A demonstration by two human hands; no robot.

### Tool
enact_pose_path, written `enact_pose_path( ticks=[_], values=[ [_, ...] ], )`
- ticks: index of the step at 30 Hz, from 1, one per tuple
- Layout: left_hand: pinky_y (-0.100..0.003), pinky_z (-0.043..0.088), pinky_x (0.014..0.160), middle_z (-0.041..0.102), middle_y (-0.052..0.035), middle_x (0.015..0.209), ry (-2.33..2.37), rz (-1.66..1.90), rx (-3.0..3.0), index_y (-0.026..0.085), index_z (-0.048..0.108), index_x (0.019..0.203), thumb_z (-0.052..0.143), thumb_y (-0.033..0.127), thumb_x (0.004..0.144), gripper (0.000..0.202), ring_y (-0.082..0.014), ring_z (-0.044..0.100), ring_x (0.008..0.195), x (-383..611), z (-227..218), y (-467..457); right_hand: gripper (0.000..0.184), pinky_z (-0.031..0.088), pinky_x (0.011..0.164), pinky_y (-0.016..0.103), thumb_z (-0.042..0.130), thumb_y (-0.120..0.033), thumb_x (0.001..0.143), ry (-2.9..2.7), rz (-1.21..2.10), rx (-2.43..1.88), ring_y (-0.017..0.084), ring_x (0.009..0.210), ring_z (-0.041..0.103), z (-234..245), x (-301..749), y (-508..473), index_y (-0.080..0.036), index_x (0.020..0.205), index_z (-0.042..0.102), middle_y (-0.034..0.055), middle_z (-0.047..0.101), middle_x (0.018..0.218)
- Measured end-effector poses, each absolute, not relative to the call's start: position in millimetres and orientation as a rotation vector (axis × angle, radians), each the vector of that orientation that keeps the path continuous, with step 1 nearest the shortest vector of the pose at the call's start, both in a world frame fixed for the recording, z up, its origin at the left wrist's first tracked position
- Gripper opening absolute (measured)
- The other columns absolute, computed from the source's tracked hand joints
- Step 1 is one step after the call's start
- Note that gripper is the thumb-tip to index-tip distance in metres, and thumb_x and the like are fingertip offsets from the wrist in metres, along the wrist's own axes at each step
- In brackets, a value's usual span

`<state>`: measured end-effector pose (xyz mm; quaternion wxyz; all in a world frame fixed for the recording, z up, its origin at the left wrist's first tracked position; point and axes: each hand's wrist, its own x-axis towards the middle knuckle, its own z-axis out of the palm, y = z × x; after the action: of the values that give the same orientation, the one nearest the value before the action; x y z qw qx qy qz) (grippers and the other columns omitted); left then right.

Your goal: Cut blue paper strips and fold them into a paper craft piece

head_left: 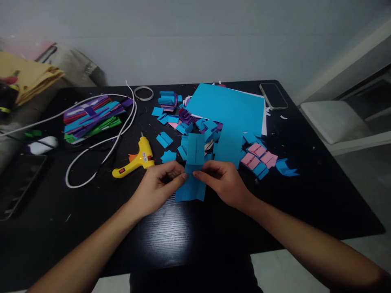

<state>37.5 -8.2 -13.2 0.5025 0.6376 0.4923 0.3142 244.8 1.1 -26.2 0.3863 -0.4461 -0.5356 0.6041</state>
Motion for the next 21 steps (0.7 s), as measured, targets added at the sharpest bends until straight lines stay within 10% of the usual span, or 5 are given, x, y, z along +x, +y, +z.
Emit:
enact_pose_path(
  ticks=[13, 21],
  values=[
    [-0.022, 0.033, 0.05, 0.048, 0.004, 0.061, 1.201, 0.664, 1.549, 0.018, 0.061, 0.069, 0.066, 0.045, 0.094, 0.037, -0.0101, 0.042, 0.055, 36.8, -16.7, -8.1, 0.028, 0.051, 0.067, 0.029, 0.086, -0.046, 0.078, -1.326, 1.507, -1.153, 0.016, 0.071, 0.062, -24.1, 245.7, 3.0, -0.021, 0.078, 0.073, 0.0001, 0.069, 0.075],
    [-0.032, 0.055, 0.067, 0.074, -0.0008, 0.076, 1.311, 1.078, 1.822, 0.028, 0.075, 0.084, 0.073, 0.03, 0.091, 0.008, -0.0175, 0.067, 0.069, 30.5, 24.1, -33.7, 0.032, 0.047, 0.065, 0.027, 0.084, -0.049, 0.079, -1.244, 1.58, -1.191, 0.013, 0.069, 0.058, -28.8, 246.8, 7.1, -0.019, 0.081, 0.074, -0.0009, 0.067, 0.076]
  ],
)
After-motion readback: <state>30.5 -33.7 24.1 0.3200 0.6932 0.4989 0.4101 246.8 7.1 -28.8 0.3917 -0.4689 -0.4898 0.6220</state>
